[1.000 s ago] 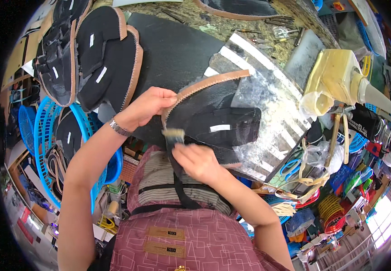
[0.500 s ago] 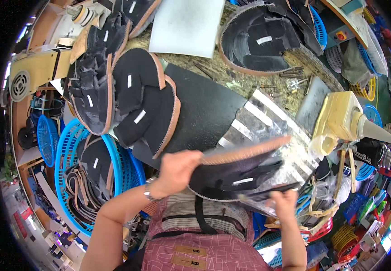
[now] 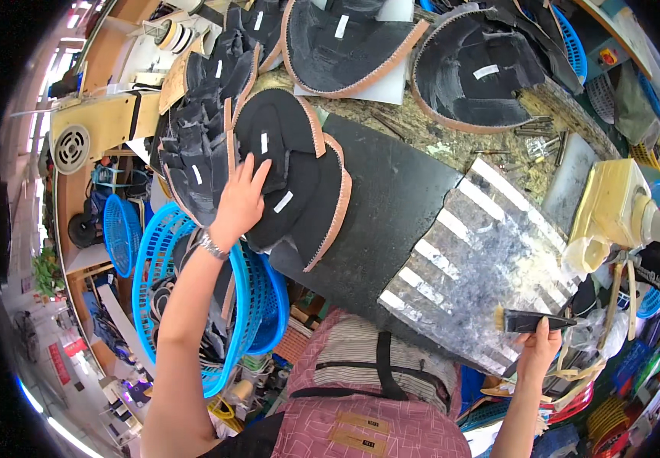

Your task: The person repeatedly applies glue from a yellow dispenser to the edges of black shoe parts with brown borders. They use a brush to spread the glue evenly along the edges, then place each treated part into a blue basket. The process is repeated for multiple shoe parts throughout the clip.

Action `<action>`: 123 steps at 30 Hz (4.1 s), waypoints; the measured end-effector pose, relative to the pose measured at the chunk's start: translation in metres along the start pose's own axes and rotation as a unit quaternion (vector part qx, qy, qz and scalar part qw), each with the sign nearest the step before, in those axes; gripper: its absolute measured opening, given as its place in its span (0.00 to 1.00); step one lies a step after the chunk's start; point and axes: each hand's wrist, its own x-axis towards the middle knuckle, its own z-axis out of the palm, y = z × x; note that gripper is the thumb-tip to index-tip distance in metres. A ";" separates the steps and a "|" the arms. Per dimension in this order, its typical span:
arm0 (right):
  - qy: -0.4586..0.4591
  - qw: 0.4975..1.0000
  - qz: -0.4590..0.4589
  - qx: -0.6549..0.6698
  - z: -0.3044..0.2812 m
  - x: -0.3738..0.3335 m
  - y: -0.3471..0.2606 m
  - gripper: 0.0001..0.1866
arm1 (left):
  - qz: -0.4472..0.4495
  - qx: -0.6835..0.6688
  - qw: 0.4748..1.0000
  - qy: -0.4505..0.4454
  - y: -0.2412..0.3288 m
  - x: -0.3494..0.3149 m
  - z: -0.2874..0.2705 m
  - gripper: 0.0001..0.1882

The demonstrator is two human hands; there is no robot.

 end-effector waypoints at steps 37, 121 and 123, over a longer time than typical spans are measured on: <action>0.052 0.881 -0.346 -0.320 -0.048 0.126 -0.073 0.08 | 0.345 -0.532 0.738 -0.231 0.331 0.107 -0.045 0.15; 0.002 0.967 -0.169 -0.191 0.112 0.027 0.013 0.04 | -0.169 -0.703 0.586 -0.367 0.219 0.041 0.013 0.09; 0.038 0.947 -0.225 -0.228 0.122 0.023 0.020 0.03 | -0.169 -0.715 0.573 -0.363 0.218 0.041 0.017 0.09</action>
